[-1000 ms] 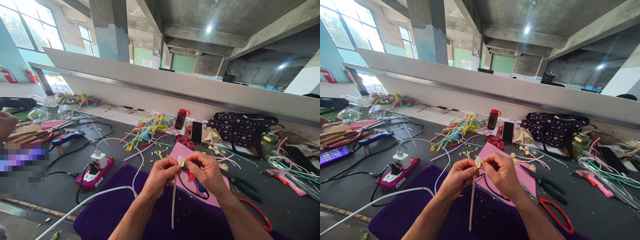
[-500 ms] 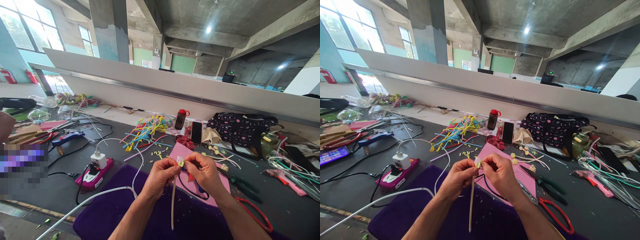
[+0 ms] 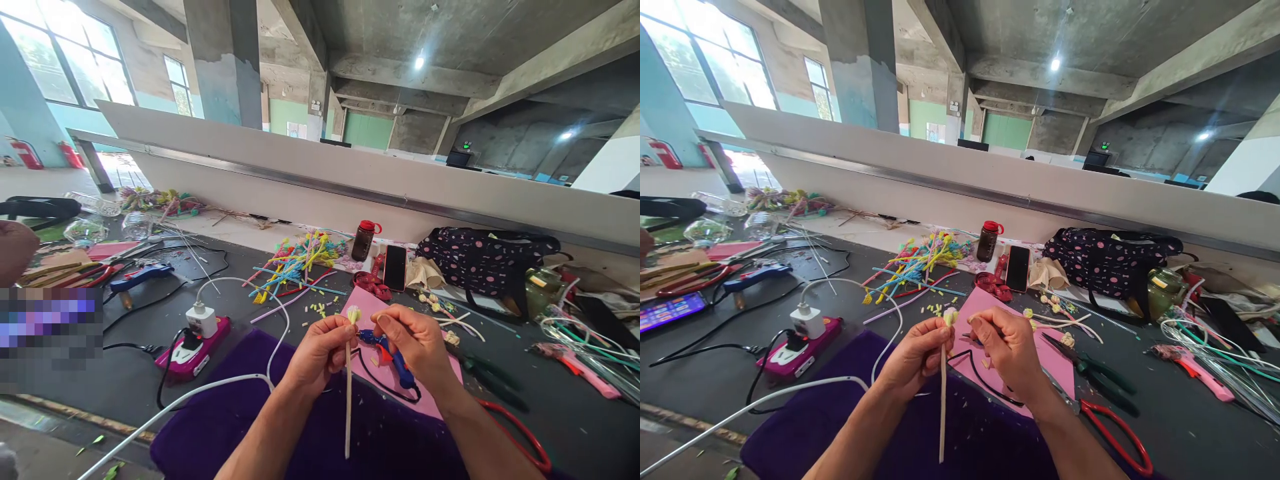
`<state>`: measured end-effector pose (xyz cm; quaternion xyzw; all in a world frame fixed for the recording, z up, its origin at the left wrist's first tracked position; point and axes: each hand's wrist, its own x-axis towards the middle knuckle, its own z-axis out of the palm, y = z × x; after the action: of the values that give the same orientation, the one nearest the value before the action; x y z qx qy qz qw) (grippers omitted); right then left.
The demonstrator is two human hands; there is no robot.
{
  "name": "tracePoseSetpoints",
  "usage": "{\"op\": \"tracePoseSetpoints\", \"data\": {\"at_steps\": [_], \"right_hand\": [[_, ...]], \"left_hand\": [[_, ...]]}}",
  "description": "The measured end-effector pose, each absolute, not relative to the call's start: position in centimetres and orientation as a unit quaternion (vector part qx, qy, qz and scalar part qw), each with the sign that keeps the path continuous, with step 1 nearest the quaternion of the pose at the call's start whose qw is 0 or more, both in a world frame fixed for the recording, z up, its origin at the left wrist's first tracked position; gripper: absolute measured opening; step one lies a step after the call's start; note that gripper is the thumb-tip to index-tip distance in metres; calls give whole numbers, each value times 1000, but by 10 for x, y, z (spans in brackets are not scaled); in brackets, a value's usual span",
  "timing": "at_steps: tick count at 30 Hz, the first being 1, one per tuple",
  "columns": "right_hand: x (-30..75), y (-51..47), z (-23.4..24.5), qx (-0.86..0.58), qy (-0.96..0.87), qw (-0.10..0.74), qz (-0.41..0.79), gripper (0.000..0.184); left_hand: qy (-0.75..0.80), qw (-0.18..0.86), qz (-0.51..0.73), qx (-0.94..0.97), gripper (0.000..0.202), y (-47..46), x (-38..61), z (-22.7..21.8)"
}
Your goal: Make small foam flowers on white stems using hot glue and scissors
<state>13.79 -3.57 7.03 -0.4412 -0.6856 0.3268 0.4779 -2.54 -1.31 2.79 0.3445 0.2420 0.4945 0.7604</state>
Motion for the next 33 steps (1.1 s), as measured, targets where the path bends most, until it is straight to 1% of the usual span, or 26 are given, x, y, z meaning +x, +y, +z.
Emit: {"op": "tracePoseSetpoints", "data": {"at_steps": [4,9,12,15,22,33], "right_hand": [[136,-33,66,-436,-711,463,300,22],[133,-34,66,-449,-720,465,254,14],[134,-33,65,-432,-725,486,226,18],[135,-32,63,-400,-746,500,183,26],[133,-29,61,-400,-764,486,140,34],[132,-28,61,-418,-761,476,142,31]], "left_hand": [[207,793,473,323,18,-12,-27,27],[201,789,467,345,19,-12,-26,24],[212,775,469,365,20,-13,-25,25],[242,754,471,390,22,-14,-24,26],[273,722,481,415,21,-17,-21,26],[297,696,492,431,22,-17,-21,27]]}}
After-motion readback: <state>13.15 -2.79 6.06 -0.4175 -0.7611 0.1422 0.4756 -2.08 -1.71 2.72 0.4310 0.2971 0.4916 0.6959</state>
